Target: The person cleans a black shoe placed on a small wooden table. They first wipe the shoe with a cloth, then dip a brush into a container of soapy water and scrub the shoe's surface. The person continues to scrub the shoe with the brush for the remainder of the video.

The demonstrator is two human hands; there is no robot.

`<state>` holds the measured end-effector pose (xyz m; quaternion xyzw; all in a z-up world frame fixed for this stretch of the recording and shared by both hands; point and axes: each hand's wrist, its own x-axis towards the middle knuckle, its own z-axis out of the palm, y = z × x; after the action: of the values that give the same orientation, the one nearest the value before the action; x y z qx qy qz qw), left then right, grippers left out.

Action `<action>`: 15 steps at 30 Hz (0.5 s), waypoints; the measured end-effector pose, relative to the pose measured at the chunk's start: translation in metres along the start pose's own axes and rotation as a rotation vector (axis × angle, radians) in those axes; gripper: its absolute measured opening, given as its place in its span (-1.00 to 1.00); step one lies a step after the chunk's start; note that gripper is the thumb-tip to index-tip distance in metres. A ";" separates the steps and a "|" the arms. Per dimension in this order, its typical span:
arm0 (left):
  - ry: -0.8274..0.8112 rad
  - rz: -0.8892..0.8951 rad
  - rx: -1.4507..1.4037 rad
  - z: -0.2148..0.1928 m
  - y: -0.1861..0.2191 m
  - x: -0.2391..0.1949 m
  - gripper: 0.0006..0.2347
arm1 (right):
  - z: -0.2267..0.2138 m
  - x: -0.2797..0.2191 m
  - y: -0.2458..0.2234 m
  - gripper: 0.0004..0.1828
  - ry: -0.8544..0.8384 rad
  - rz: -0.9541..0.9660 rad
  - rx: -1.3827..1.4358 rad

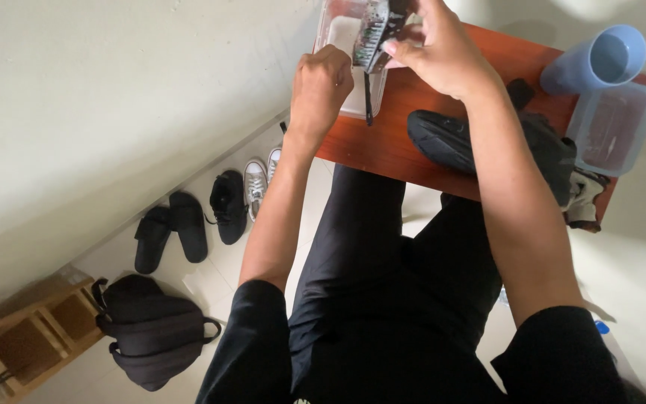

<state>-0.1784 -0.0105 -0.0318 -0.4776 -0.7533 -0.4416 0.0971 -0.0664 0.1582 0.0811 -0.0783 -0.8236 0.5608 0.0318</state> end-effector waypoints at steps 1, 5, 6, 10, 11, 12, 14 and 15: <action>-0.003 0.002 -0.002 -0.005 0.005 0.001 -0.75 | 0.000 0.000 -0.001 -0.53 0.003 0.002 0.001; -0.161 -0.060 0.036 -0.009 0.011 -0.001 -0.82 | 0.000 -0.003 -0.009 -0.59 0.032 0.011 -0.087; -0.153 -0.085 0.080 -0.007 0.009 -0.002 -0.88 | 0.000 -0.004 -0.012 -0.60 0.036 0.022 -0.094; -0.013 0.018 0.232 0.013 -0.007 -0.008 -0.75 | -0.001 -0.003 -0.001 -0.64 0.046 0.008 -0.033; -0.042 0.019 0.155 0.007 -0.001 -0.005 -0.79 | -0.001 -0.003 0.000 -0.60 0.047 -0.002 -0.032; -0.072 0.020 0.078 0.001 0.004 -0.003 -0.83 | -0.001 -0.004 0.001 -0.57 0.048 -0.010 -0.030; -0.153 -0.056 0.163 0.000 0.010 -0.005 -0.75 | -0.002 -0.005 -0.001 -0.62 0.053 0.001 -0.026; -0.233 -0.131 0.249 -0.001 0.013 -0.006 -0.60 | -0.002 -0.006 -0.002 -0.67 0.057 0.011 -0.022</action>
<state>-0.1652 -0.0131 -0.0276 -0.4596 -0.8378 -0.2921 0.0386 -0.0604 0.1587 0.0836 -0.0991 -0.8281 0.5494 0.0513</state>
